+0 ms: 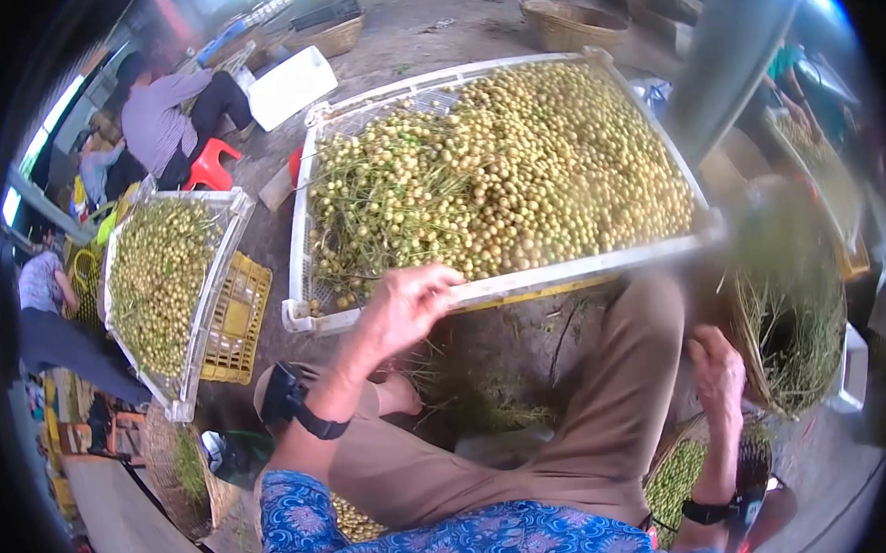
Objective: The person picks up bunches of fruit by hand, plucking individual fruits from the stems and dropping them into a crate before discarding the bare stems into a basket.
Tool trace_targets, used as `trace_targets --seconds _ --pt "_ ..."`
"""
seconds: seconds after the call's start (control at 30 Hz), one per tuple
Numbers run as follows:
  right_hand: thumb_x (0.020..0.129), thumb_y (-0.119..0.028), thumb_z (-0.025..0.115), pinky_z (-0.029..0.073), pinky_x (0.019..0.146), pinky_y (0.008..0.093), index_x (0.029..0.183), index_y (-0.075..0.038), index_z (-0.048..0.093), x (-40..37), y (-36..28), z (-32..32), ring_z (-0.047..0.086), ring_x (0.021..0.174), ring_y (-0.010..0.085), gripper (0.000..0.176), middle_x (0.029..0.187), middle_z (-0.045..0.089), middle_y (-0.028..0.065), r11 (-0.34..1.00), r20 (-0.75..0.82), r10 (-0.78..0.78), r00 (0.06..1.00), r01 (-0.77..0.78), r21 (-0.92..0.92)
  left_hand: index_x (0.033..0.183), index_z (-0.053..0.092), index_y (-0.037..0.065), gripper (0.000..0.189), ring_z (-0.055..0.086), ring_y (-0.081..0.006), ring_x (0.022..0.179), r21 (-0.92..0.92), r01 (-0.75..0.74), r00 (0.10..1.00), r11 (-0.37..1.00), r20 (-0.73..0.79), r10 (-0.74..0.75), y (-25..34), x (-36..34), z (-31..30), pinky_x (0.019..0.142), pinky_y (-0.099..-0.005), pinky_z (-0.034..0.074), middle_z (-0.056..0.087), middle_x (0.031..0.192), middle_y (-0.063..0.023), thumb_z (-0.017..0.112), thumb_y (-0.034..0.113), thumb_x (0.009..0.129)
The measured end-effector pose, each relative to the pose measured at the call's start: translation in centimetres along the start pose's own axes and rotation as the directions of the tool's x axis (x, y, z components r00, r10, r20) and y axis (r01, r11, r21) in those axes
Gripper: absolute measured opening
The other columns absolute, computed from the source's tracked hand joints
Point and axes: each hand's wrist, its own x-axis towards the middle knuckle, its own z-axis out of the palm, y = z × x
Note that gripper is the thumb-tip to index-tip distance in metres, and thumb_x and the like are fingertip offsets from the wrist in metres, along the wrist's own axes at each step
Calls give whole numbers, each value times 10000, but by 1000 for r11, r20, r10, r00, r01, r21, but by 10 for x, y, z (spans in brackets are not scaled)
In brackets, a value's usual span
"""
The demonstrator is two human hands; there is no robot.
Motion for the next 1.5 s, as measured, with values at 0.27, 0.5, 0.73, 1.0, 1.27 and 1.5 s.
trace_targets --seconds 0.27,0.5,0.73,1.0,1.27,1.5 --pt "791 -93 556 501 578 302 909 -16 584 60 -242 73 591 666 207 143 842 603 128 614 69 -752 656 658 436 805 591 52 140 462 -53 454 -315 397 712 862 -487 -506 -125 -1 -106 394 -197 386 548 627 10 469 10 750" --pt "837 -113 382 425 823 365 862 -37 543 112 -374 218 510 933 270 180 903 542 146 550 130 -831 541 833 53 942 556 39 210 550 -350 801 332 530 686 780 -708 -165 -183 27 -152 731 -395 438 591 870 -126 542 94 740" --pt "798 -57 384 413 860 398 1039 -22 486 124 -359 255 469 1028 284 264 1080 495 167 655 439 -662 607 753 -53 937 568 43 198 566 -368 792 289 622 744 728 -508 -434 -194 51 -134 698 -437 453 589 804 -200 531 104 752" --pt "714 -45 471 488 593 370 895 -48 525 133 -331 215 567 711 276 190 790 565 123 510 331 -827 454 854 105 760 578 17 137 579 -242 567 327 333 904 884 -376 -202 -172 46 -122 524 -344 430 570 607 -160 455 24 700" --pt "653 51 482 467 499 348 789 -8 528 135 -313 198 538 550 252 155 629 517 100 473 -15 -865 502 824 313 819 571 44 170 411 -83 449 74 285 899 956 -368 -239 -125 45 -136 435 -260 339 462 496 -4 441 -1 721" --pt "710 20 470 468 530 334 889 -7 558 122 -306 138 564 584 234 201 667 555 119 640 78 -720 690 616 459 969 488 -12 274 359 -48 377 -540 358 868 762 -108 -485 -110 37 -142 355 -188 336 412 501 19 418 -7 704"
